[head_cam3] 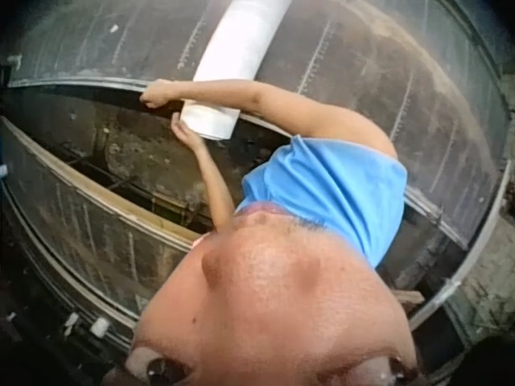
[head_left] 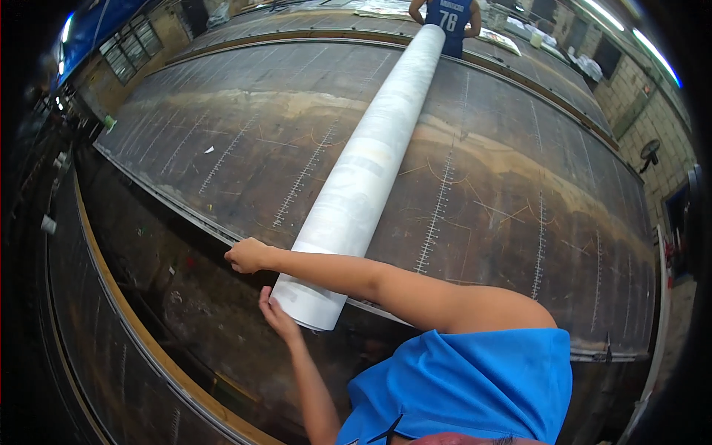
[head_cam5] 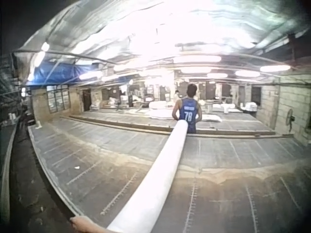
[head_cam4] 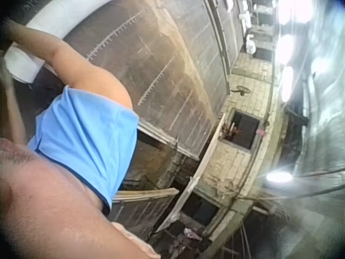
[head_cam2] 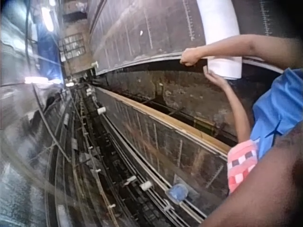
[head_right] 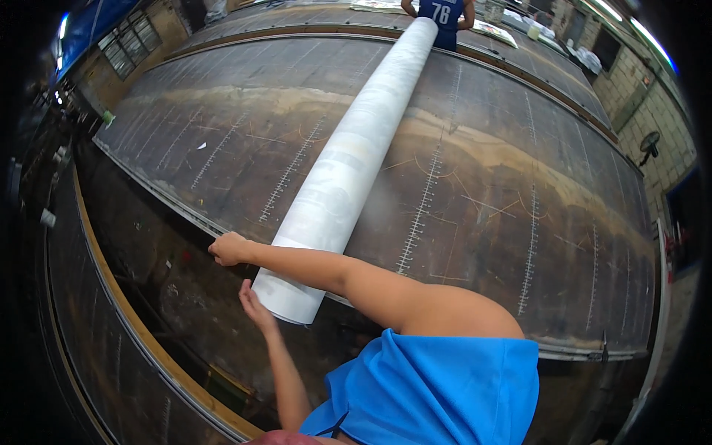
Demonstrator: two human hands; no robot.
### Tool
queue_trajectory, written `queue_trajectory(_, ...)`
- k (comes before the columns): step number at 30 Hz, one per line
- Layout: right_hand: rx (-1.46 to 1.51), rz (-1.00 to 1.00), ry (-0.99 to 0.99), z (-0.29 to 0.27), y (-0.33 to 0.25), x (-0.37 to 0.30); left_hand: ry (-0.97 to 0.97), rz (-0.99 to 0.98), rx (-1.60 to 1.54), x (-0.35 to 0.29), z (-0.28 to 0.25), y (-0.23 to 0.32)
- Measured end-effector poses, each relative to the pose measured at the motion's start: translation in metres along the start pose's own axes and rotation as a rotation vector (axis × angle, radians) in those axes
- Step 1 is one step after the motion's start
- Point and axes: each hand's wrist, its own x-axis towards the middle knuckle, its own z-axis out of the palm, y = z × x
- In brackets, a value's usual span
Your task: Rolling out a large sheet of printed material on a industrial table and cutting it with scissors.
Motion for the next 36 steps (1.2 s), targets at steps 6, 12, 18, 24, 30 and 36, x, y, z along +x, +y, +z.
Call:
queue_trajectory(6,0.098,0.031,0.018,-0.01,0.009,-0.059,-0.024,0.432,0.725,-0.004,0.015,0.043)
queue_trajectory(12,-0.111,-0.083,0.525,-0.022,0.012,-0.106,0.057,0.445,0.621,0.072,0.005,0.039)
queue_trajectory(18,-0.125,0.058,0.34,-0.01,0.015,-0.033,0.007,0.16,0.225,0.147,-0.022,0.006)
queue_trajectory(24,-0.122,0.292,-0.062,0.012,0.037,0.106,0.11,-0.443,-0.3,0.268,-0.071,-0.067)
queue_trajectory(30,-0.029,0.112,-0.062,0.045,0.075,0.3,0.222,-0.513,-0.03,0.382,-0.111,-0.121)
queue_trajectory(36,0.306,0.039,0.302,0.037,0.072,0.38,0.041,-0.323,-0.116,0.395,-0.148,-0.06)
